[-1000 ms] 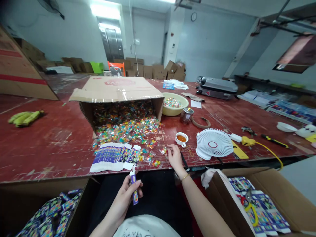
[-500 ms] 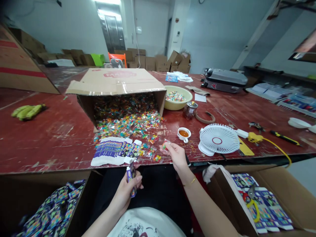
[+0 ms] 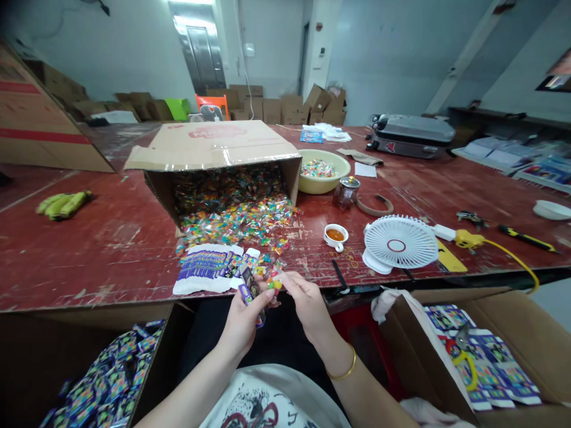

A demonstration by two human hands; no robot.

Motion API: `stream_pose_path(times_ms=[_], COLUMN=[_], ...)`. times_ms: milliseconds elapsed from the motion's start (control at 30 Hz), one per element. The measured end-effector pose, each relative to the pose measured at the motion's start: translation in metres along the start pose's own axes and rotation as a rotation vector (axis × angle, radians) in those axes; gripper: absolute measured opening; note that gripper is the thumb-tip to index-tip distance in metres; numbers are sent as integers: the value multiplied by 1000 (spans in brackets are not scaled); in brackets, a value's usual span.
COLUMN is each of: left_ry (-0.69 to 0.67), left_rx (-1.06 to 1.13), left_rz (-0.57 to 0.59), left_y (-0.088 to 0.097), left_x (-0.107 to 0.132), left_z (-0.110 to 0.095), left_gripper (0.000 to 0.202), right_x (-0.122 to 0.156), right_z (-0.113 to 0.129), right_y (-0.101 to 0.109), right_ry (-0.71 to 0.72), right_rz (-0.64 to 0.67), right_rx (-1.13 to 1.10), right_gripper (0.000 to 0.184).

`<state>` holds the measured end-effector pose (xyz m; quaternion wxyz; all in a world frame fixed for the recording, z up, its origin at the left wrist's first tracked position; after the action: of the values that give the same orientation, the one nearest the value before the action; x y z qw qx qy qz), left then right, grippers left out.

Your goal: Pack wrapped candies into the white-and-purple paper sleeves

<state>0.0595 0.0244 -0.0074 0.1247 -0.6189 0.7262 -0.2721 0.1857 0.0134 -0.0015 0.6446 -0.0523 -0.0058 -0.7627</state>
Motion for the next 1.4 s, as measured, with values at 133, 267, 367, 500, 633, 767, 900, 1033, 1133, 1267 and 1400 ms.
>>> stream_pose_path(times_ms=[133,267,367,500,633,767,900,1033,1133,1267,1400], left_ry=[8,-1,0,7,7,10,9,-4,5,64,208], left_rx=[-53,-87,-99,-109,-93,-87,-100,-102,-93,-61,-21], left_rz=[-3,11,4,7,-4,-23,-9,6,17,2,-88], left_y=[2,1,1,0,-4,-6,-2,1,1,7,26], left_x=[0,1,2,2,3,4,3,0,0,4,6], left_z=[-1,-2,-2,0,-2,-5,-2,2,2,3,6], left_gripper=[40,40,41,40,40,42,43,42,41,43,38], right_x=[-2,-6,-8,-10,-11,-12,-11,-8,-8,-11,-14], right_z=[7,11,14,17,18,16,11,6,3,4,6], right_y=[5,11,13,12,13,16,19,20,20,23,28], right_ry=[-3,13,-1,-27,0,32,-11,-77,-75,-51,-56], right_rz=[21,11,40,75,80,103,157,183,169,150,141], right_rx=[8,34,71,69,83,81,34,-48,-85,-49,-2], right_gripper=[26,32,28,26,24,25,29,35,32,30,32])
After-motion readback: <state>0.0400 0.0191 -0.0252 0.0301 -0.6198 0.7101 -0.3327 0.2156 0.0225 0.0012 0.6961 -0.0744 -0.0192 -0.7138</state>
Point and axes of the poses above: each hand's wrist, its own x-axis away from the middle knuckle, its own y-axis out of the back of the hand, z = x × y, the point moved 1 cm from there along -x, towards the middle knuckle, and after that the axes turned 7 degrees about x, right-handed, at the moved point
